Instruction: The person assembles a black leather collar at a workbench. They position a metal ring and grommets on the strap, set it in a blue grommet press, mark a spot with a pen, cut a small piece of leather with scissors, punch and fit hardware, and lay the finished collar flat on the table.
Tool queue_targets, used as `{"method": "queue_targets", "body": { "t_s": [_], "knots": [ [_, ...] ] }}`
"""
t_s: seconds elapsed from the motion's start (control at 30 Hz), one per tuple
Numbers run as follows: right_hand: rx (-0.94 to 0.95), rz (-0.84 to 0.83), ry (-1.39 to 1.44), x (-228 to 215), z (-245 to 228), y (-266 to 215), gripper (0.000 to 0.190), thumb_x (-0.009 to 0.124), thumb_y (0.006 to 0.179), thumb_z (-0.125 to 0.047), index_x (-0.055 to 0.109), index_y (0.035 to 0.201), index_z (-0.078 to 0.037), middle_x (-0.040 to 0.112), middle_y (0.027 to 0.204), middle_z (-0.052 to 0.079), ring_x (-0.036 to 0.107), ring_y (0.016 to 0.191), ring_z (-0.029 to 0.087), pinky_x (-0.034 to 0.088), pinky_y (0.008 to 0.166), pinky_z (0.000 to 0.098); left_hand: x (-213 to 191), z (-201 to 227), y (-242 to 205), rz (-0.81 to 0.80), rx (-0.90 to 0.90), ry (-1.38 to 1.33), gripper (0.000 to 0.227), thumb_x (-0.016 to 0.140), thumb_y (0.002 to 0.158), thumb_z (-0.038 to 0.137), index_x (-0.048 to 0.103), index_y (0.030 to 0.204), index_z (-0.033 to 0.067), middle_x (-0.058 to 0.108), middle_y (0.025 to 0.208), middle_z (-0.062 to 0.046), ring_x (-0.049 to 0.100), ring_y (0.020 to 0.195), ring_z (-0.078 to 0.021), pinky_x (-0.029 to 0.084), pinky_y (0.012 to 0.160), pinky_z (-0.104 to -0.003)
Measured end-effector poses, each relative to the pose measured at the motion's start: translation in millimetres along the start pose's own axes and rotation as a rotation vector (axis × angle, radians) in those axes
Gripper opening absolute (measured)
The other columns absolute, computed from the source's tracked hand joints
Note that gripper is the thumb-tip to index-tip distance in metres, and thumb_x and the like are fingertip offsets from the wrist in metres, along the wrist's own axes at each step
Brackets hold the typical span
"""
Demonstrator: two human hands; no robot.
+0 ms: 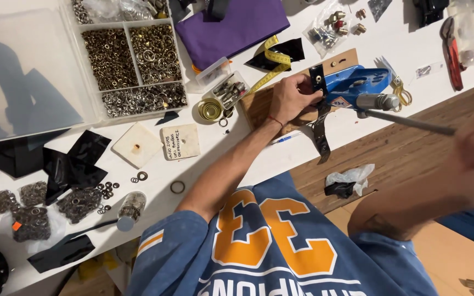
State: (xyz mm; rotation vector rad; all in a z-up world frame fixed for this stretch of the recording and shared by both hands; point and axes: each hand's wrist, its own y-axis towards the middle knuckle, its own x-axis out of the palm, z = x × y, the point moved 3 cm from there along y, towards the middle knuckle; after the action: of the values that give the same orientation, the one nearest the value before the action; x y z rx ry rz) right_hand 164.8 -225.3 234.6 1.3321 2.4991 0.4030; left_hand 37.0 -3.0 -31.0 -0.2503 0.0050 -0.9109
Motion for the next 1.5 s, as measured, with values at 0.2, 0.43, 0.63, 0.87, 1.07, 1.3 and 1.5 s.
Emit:
{"method": "queue_targets", "body": {
  "t_s": [0.2,0.43,0.63,0.87,1.07,1.3,1.5],
  "knots": [
    [-0.249,-0.126,0.176,123,-46,-3,0.053,0.044,0.103,-0.04,0.032,0.06,-0.011,0.026,0.052,0.002,0.022,0.032,0.007,0.019,0.032,0.0235,-2,3,-2,-0.02,-0.025,-0.064,0.024,0.089,0.075,0.021,0.077,0.089,0.0055,0.079,0.08,-0.004,0.075,0.068,-0.0097,0.061,0.062,-0.026],
    [-0.541,-0.336,0.061,243,-79,-4,0.046,0.047,0.104,-0.017,0.04,0.058,-0.009,0.044,0.046,-0.002,0.042,0.032,0.007,0.034,0.031,0.0247,-7,9,-3,0.004,-0.016,-0.059,0.024,0.089,0.076,0.021,0.077,0.088,0.0035,0.079,0.079,-0.005,0.074,0.069,-0.0113,0.06,0.063,-0.027],
    [-0.475,-0.426,-0.063,207,-67,-6,0.049,0.045,0.108,-0.022,0.05,0.061,-0.007,0.05,0.05,-0.001,0.046,0.037,0.009,0.037,0.036,0.0261,-8,10,1,-0.069,-0.094,-0.068,0.027,0.087,0.077,0.025,0.077,0.091,0.0045,0.078,0.08,-0.004,0.074,0.067,-0.0103,0.06,0.061,-0.026],
    [0.052,0.258,0.277,-38,77,30,0.037,0.045,0.112,-0.036,0.054,0.104,0.0,0.058,0.083,0.007,0.054,0.068,0.017,0.045,0.061,0.03,-8,11,-2,-0.038,-0.023,-0.024,0.026,0.088,0.077,0.024,0.076,0.088,0.0037,0.078,0.078,-0.004,0.074,0.067,-0.0108,0.059,0.061,-0.026],
    [0.375,0.415,0.115,19,85,21,0.053,0.049,0.115,-0.036,0.048,0.146,0.007,0.068,0.116,0.017,0.068,0.095,0.024,0.057,0.086,0.0369,-13,21,-8,-0.091,-0.114,-0.19,0.026,0.086,0.078,0.024,0.075,0.089,0.0038,0.078,0.079,-0.003,0.075,0.068,-0.0103,0.063,0.06,-0.027],
    [0.536,-0.068,-0.335,99,146,-94,0.018,0.061,0.108,-0.011,0.069,0.122,-0.003,0.072,0.113,0.003,0.063,0.103,0.008,0.05,0.092,0.0244,-4,10,-9,-0.169,-0.225,-0.462,0.02,0.081,0.088,0.011,0.073,0.096,-0.0047,0.077,0.085,-0.01,0.079,0.074,-0.0179,0.07,0.06,-0.031],
    [0.592,0.075,-0.288,102,170,-106,0.014,0.067,0.106,-0.011,0.07,0.113,0.001,0.07,0.102,0.0,0.059,0.093,0.006,0.048,0.083,0.0241,-5,16,-20,-0.146,-0.177,-0.302,0.023,0.081,0.085,0.018,0.075,0.098,-0.0003,0.078,0.083,-0.004,0.078,0.071,-0.0128,0.068,0.055,-0.027]
  ]
}}
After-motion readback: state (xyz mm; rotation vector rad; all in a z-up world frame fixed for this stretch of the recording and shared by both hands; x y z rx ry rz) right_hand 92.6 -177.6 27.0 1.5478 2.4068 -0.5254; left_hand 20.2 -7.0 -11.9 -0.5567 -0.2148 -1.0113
